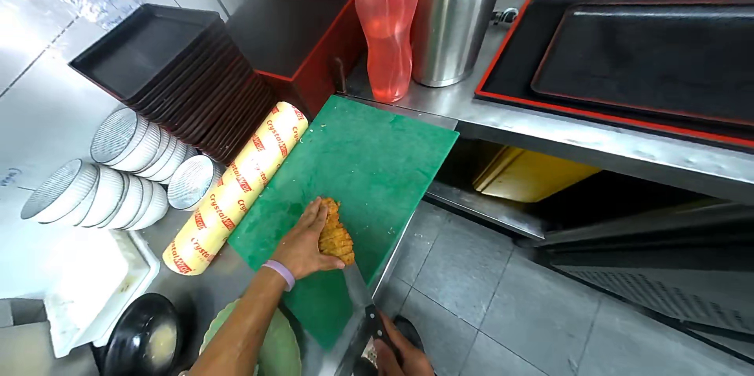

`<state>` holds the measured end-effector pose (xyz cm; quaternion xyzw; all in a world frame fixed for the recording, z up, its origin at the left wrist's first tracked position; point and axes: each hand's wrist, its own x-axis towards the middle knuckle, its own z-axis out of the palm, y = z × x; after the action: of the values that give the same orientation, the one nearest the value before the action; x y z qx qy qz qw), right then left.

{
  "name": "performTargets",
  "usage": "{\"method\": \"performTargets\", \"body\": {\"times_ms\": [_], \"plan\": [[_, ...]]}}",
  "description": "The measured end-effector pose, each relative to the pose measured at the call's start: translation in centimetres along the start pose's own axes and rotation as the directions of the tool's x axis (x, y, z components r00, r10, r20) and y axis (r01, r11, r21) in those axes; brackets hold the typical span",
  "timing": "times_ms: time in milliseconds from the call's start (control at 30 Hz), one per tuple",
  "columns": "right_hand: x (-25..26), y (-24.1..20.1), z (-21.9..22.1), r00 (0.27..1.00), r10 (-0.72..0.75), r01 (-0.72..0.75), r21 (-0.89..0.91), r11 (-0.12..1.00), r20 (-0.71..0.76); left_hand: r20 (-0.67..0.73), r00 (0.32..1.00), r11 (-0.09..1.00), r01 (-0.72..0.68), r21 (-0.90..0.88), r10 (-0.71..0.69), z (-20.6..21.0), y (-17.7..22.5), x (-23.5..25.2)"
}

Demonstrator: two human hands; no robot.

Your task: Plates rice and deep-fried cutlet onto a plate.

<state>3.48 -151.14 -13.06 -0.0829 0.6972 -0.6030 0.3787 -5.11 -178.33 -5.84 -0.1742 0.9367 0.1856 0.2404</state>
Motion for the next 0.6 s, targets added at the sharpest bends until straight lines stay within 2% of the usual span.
{"method": "performTargets", "body": {"times_ms": [433,533,600], "plan": [[0.2,-0.1,-0.2,1.0,-0.009,0.007,0.042,0.999,0.026,-0.003,1.0,0.998,0.03,-0.051,-0.03,-0.4,0.1,-0.8],[-0.2,-0.6,-0.9,0.997,-0.062,0.062,0.005,0.998,0.05,-0.061,0.998,0.998,0.024,-0.056,-0.028,-0.8,-0.1,-2.4],[-0.6,-1.6,-1.3,0.988,-0.138,0.141,-0.044,0.989,0.072,-0.153,0.988,0.996,0.002,-0.086,-0.015,-1.4,-0.5,-4.3]]}}
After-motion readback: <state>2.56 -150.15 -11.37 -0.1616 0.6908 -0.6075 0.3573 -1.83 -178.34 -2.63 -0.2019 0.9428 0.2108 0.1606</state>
